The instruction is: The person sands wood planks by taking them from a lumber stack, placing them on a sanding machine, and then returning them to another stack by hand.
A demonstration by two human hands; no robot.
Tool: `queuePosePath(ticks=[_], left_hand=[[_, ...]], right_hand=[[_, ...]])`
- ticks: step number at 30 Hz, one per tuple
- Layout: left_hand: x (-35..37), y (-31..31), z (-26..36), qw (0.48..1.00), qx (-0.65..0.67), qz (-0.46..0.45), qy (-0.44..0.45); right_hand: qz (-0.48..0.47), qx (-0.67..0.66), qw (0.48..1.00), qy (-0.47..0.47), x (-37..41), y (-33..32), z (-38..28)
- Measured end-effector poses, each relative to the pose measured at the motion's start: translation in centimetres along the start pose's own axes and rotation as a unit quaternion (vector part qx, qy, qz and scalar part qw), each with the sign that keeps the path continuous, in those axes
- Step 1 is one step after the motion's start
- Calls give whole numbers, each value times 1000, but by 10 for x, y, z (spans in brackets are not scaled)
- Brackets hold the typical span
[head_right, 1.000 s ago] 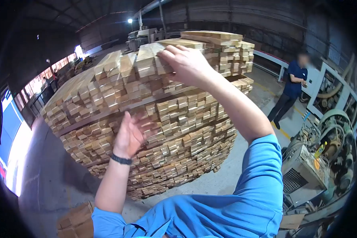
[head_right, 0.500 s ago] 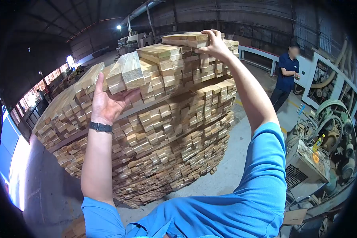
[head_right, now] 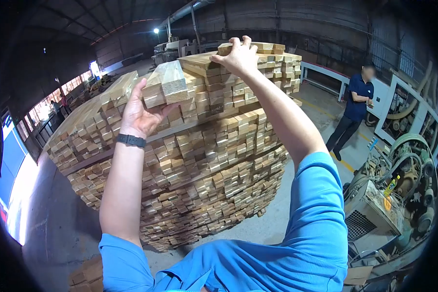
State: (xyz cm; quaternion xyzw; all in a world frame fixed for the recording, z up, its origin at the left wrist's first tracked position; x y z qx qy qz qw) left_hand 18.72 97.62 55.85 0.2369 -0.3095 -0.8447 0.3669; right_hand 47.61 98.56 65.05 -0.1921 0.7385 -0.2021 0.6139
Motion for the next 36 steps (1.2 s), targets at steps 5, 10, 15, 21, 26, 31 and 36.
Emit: queuePosePath(ticks=[5,10,15,21,26,31,36], left_hand=[[-1,2,1,1000,11,-10,-10],[3,8,0,999,-5,-36,-17],[-9,7,-7,1000,18,-12,-19],[-9,25,-22,999,26,-25,-4],[-11,16,-15,998,43,-53,-11],[-11,23,-5,998,-41,-11,-36],[-23,34,-5,995,-62,22,-79]], right_hand=[[55,14,998,36,1,-6,-9],[71,0,996,50,15,-29,-22],[70,-38,997,26,47,-67,-54],[18,-157,987,-29,41,-79,-101],[-98,-143,980,-97,57,-80,-137],[-185,-451,865,117,42,-65,-81],[-401,-540,726,143,63,-15,-92]])
Point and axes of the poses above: each hand's wrist, its own x-axis away from the middle knuckle, its own y-axis out of the palm, z = x × y, the point moved 8 cm from there along -x, towards the middle knuckle, and after that the axes turned 8 degrees about -y, right-handed, at the moved point
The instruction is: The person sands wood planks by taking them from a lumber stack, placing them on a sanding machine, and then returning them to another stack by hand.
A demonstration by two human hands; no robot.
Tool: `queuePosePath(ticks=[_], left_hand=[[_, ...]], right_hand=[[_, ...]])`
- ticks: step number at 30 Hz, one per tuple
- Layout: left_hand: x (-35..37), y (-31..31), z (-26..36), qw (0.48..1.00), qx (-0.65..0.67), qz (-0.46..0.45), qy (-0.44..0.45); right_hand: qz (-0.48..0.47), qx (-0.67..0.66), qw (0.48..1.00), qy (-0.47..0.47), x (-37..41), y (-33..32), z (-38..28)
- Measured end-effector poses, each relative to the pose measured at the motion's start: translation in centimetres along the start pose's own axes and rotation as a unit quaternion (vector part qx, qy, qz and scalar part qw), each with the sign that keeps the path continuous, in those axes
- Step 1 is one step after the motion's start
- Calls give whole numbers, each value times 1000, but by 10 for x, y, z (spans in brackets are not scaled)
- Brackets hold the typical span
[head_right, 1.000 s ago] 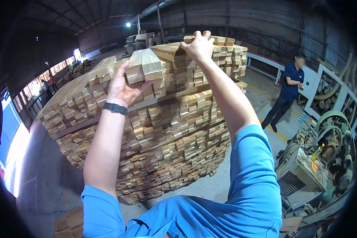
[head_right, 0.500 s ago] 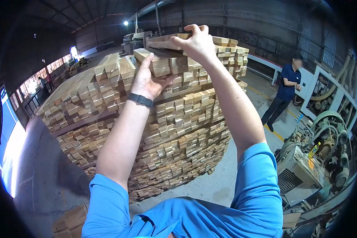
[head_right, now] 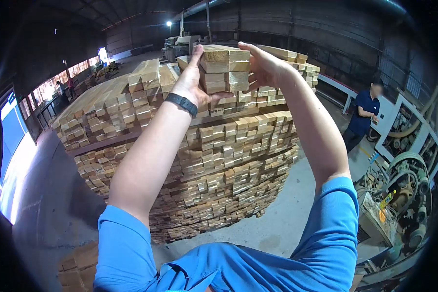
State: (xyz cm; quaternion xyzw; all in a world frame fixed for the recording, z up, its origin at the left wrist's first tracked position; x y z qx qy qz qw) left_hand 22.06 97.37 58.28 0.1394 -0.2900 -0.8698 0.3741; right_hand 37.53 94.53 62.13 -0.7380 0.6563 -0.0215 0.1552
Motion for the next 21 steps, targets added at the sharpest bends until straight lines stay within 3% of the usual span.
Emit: queuePosePath(ticks=[3,7,8,11,14,17,21], left_hand=[[-9,4,0,999,-16,-33,0],[13,2,2,997,-72,-11,34],[11,1,-2,992,-95,-68,37],[18,-11,-15,980,-164,-95,66],[30,-21,-36,973,-209,-67,69],[40,-38,-60,963,-256,-8,82],[49,-62,-88,964,-230,22,135]], right_hand=[[17,-72,997,-19,2,15,3],[47,-136,989,-45,-2,18,14],[30,-173,983,-56,-1,22,19],[75,-242,963,-90,16,30,48],[111,-315,936,-113,26,35,87],[110,-283,946,-116,44,50,115],[69,-345,905,-239,65,82,125]])
Point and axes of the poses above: each hand's wrist, its own x-axis away from the middle knuckle, its own y-axis out of the palm, z = x × y, the point moved 8 cm from there along -x, towards the middle knuckle, and after that the axes turned 8 degrees about -y, right-handed, at the moved point
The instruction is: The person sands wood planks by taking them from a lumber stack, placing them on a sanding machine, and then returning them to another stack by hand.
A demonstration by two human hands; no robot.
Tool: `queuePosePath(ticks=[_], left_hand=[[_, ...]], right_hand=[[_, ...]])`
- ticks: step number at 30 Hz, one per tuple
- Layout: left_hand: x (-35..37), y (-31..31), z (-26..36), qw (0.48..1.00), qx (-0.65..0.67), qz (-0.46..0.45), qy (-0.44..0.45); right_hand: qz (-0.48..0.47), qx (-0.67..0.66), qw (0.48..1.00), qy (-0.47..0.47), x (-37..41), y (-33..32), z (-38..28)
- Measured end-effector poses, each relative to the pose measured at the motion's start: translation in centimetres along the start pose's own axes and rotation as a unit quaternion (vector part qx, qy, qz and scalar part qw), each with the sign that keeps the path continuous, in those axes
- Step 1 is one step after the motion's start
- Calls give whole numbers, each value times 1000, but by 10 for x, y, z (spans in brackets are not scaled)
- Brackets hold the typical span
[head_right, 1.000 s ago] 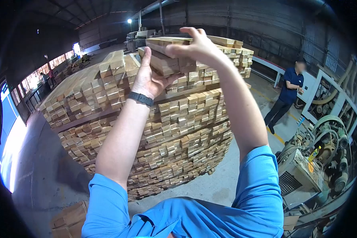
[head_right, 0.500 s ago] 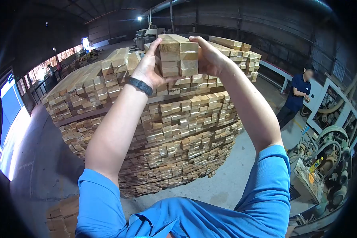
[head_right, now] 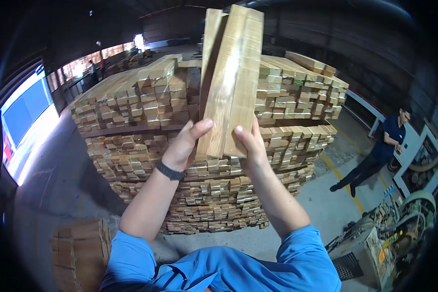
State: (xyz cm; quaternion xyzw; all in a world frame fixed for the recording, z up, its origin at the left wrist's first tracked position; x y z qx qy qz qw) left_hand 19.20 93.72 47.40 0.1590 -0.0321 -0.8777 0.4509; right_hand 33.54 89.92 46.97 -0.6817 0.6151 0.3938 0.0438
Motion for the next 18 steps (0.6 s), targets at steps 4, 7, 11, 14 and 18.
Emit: queuePosePath(ticks=[4,7,11,14,18], left_hand=[[40,3,-3,998,-20,38,38],[70,7,0,992,-54,53,101],[119,16,23,982,-82,70,158],[174,19,36,957,-129,165,201],[276,27,41,922,-130,274,241]], right_hand=[[27,17,999,-3,44,-1,16],[11,18,999,-43,70,3,21],[0,49,996,-77,90,15,19],[-17,55,994,-91,101,65,-4],[-122,-8,992,-6,138,115,20]])
Point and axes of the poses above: each hand's wrist, its own x-axis away from the middle knuckle, its own y-axis out of the palm, z = x × y, the point moved 8 cm from there along -x, towards the middle knuckle, and after that the axes turned 8 degrees about -y, right-handed, at the moved point
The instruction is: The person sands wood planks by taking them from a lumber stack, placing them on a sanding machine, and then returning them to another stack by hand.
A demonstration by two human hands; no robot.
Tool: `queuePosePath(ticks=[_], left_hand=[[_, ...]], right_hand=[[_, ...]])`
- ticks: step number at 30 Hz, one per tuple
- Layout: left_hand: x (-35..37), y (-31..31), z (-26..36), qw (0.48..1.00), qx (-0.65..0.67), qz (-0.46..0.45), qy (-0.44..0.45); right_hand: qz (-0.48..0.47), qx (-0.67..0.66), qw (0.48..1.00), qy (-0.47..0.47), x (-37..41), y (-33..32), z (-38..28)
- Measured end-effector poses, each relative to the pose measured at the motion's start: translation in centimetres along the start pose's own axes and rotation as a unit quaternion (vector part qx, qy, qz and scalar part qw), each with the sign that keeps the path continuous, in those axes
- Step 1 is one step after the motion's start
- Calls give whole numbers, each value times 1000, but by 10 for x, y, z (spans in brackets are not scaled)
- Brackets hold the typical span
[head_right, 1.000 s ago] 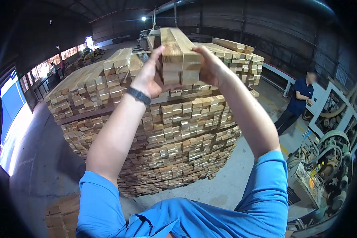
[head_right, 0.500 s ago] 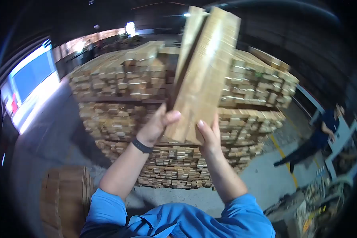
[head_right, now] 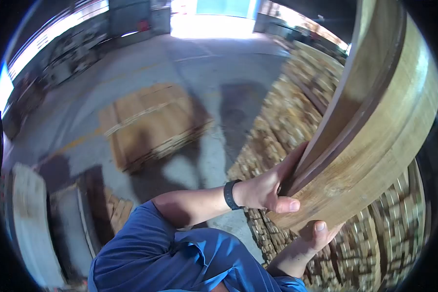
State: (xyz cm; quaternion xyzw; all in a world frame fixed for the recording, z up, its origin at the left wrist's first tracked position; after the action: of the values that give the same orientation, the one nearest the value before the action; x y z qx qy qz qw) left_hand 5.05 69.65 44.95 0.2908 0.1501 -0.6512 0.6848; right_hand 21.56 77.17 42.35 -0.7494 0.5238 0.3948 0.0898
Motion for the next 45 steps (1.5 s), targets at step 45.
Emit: queuePosePath(ticks=[45], left_hand=[[898,56,-3,62,-6,993,103]], right_hand=[[-897,-199,-4,395,884,378,-36]])
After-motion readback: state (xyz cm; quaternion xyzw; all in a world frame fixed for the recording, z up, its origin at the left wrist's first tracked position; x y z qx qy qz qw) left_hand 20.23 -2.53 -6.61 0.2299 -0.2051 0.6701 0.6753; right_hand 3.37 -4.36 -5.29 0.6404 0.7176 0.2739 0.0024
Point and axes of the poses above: each hand's wrist, its own x-axis away from the middle knuckle, its own y-axis out of the palm, z = x × y, the point moved 8 cm from there along -x, towards the middle knuckle, and after that the axes turned 8 degrees about -y, right-handed, at the moved point
